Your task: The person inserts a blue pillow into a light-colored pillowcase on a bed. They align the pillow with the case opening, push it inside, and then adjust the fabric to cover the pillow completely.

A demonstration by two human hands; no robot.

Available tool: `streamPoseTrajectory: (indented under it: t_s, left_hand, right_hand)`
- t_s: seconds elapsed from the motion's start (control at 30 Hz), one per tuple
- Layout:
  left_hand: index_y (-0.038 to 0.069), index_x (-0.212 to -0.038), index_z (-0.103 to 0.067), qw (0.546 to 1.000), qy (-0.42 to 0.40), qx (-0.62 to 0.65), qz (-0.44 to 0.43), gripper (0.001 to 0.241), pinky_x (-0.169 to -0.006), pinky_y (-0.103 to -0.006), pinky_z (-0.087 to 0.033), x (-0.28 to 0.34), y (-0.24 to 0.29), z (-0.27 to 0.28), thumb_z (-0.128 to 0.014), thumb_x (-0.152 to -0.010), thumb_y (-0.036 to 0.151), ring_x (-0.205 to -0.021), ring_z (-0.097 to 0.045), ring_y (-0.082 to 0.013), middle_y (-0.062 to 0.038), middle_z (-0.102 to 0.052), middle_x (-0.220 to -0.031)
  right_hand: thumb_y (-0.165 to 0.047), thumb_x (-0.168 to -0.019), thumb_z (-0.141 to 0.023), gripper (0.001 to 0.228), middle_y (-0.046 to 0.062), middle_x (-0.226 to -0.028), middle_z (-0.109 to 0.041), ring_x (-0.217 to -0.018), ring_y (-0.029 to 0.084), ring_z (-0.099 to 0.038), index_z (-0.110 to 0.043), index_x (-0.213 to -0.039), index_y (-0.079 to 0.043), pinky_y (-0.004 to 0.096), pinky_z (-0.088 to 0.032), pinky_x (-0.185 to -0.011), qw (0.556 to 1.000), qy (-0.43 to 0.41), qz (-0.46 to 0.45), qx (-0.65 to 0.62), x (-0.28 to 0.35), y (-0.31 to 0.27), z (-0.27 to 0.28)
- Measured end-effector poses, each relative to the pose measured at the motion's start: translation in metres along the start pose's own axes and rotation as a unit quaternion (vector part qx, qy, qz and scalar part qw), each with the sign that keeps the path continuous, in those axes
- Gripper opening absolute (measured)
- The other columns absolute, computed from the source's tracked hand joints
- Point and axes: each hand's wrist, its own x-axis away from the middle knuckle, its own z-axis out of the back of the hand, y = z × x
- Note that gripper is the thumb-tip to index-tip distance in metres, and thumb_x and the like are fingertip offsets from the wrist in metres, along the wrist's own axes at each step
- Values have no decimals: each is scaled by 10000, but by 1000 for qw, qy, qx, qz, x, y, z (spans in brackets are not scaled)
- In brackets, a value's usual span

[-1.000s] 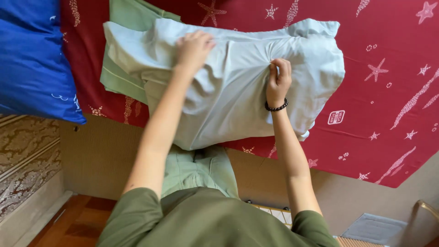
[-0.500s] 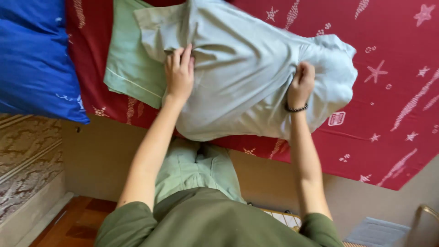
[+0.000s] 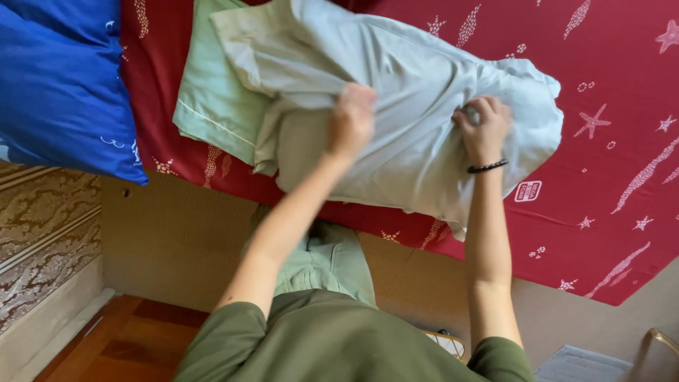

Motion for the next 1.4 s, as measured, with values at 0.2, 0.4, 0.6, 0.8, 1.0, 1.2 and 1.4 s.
streamPoseTrajectory:
  t_s: [0.2,0.4,0.6,0.8,1.0,1.2,1.4]
  left_hand:
    - [107,-1004,-662,997,-65,1,40,113,-774,-418,-555,33,6,-51,-562,-1027,153,-908,-696,-317,-91,-675,-1039]
    - [192,-1060,-710,974,5,-226,-24,130,-723,-487,-526,-90,-72,19,-669,-943,230,-854,-696,-341,-70,-700,-1036]
    - [200,-1013,-762,963,-202,-163,67,111,-862,-468,-524,-144,-185,11,-734,-912,235,-1003,-673,-323,-43,-711,-1064]
    - [132,-926,-728,986,-95,-128,43,45,-716,-492,-539,-156,-167,-4,-717,-906,171,-868,-686,-365,-87,-725,-950]
    - [137,-888,-674,951,-242,-126,-144,77,-677,-501,-536,-142,-121,-52,-635,-846,86,-838,-705,-360,-88,-707,-916]
    - [138,-939,-677,972,-192,-97,-97,104,-811,-456,-516,-132,-76,-25,-590,-913,88,-972,-665,-304,-39,-693,-1018]
    - [123,-899,-705,960,-113,-231,-110,153,-811,-465,-451,-54,-99,-26,-703,-831,260,-1003,-588,-296,-45,-660,-1009]
  right_hand:
    - [-120,-963,-761,120,55,-966,-630,-947,250,-543,-661,-997,-65,395,-411,-881,991,33,-92,-89,22,14,-31]
    - [-94,-967,-738,83,72,-952,-652,-949,272,-559,-669,-970,-48,421,-410,-891,991,28,-70,-112,19,8,-32]
    - [-212,-966,-738,323,169,-1226,-653,-1194,394,-567,-671,-1213,-14,493,-378,-1048,995,68,64,-32,-76,-85,-67]
    - [-220,-976,-675,124,48,-986,-740,-1000,259,-665,-730,-922,-121,436,-388,-1053,999,-15,-37,2,-84,-123,-174]
    - [-113,-972,-708,53,67,-984,-723,-972,229,-661,-693,-993,-66,422,-352,-1091,974,2,11,-228,-13,-170,-101]
    - [-47,-986,-667,127,120,-1092,-723,-1012,274,-672,-700,-1107,-26,422,-458,-991,975,16,27,-218,-25,-150,-101]
    - [1,-1006,-662,152,164,-1094,-699,-971,331,-666,-687,-1154,-24,375,-533,-861,984,-27,-65,-163,-47,-104,-83]
